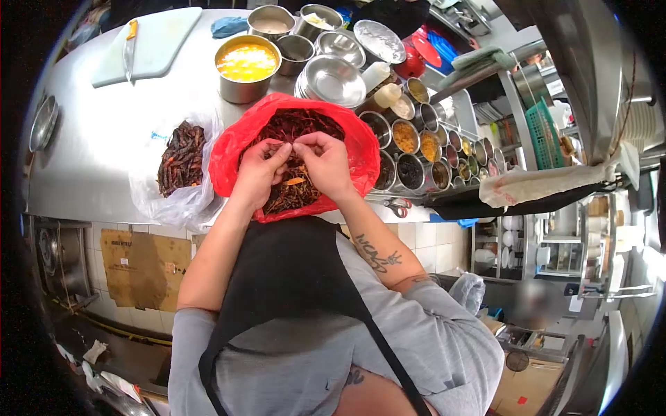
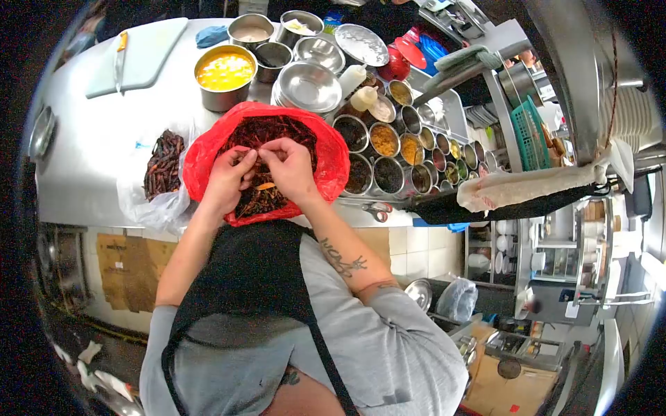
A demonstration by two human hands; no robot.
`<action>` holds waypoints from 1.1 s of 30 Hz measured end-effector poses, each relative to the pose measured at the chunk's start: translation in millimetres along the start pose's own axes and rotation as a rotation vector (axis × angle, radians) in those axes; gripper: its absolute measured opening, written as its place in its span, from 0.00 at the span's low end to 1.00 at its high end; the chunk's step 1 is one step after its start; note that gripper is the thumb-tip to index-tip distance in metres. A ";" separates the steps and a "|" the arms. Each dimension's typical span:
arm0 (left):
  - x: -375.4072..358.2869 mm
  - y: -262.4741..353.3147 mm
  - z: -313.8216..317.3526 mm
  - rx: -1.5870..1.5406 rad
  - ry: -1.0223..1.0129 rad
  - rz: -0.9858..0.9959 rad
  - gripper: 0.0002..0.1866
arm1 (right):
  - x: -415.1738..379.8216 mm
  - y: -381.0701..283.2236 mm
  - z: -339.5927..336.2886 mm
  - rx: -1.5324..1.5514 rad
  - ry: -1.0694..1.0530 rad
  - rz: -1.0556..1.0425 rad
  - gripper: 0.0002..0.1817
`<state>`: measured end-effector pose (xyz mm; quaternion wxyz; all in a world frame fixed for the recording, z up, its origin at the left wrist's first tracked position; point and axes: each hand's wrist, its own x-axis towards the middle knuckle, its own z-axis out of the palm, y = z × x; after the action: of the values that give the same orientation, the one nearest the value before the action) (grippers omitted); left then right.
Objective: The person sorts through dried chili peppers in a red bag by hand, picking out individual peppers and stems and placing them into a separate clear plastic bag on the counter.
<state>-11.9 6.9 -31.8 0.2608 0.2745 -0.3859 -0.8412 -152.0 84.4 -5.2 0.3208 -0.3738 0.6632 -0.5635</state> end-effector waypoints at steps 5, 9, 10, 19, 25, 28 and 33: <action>7.5 7.5 -0.2 0.020 0.026 0.022 0.08 | -0.8 0.5 2.4 -0.151 -0.011 -0.068 0.05; 8.3 6.8 -3.9 -0.177 -0.110 -0.034 0.07 | 1.4 5.4 -9.3 0.230 -0.249 0.059 0.03; 6.5 8.6 -4.3 -0.236 -0.156 -0.061 0.06 | 1.7 9.8 -13.8 0.375 -0.303 0.110 0.03; 5.7 3.6 -3.2 -0.105 0.061 0.031 0.08 | -3.2 2.1 -15.3 0.452 -0.285 0.214 0.05; 7.9 -1.4 2.5 0.183 0.136 0.294 0.08 | -5.7 4.8 -5.4 0.092 -0.185 0.095 0.05; 10.9 -3.2 -0.7 0.191 0.135 0.281 0.07 | -2.7 11.9 -8.2 0.059 -0.192 0.082 0.05; 7.8 -1.1 0.1 0.167 0.132 0.283 0.08 | -3.9 14.2 -5.1 0.127 -0.178 0.154 0.07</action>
<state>-17.7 2.5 -34.7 0.3776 0.2928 -0.4714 -0.7413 -156.2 91.5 -18.4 0.4439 -0.3492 0.6218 -0.5426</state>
